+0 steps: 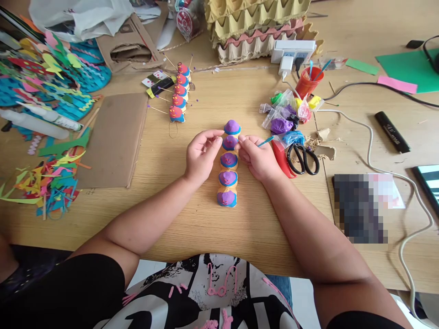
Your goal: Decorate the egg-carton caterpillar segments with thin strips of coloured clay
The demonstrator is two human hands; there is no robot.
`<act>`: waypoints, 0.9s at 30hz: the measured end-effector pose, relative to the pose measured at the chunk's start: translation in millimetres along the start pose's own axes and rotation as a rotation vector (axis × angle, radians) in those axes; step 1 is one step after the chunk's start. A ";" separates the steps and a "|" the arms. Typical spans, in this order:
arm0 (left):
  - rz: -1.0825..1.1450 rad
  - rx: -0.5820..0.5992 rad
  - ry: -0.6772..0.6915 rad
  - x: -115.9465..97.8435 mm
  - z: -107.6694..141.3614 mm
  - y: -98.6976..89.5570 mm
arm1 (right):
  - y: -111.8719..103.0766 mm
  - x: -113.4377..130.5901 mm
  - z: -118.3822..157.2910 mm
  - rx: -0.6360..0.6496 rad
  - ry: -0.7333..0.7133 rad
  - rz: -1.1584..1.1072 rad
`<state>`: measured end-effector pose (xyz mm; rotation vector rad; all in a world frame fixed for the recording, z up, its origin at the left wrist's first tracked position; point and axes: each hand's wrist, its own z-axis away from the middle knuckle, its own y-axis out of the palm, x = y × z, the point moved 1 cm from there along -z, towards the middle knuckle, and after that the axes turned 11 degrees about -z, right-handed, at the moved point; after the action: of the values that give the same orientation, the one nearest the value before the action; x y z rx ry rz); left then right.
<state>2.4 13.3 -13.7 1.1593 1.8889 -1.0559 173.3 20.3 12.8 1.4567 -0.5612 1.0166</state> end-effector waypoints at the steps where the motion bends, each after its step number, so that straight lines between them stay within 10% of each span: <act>1: 0.005 0.001 0.007 -0.2 0.0 0.1 | -0.4 -0.4 -0.3 0.000 0.001 -0.003; 27: 0.008 0.037 0.054 -1.3 -0.3 1.0 | -0.7 -2.3 -0.1 0.001 -0.036 0.041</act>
<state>3.8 13.4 -12.8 1.2271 1.9116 -1.0691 172.7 20.0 10.6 1.4721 -0.6185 1.0254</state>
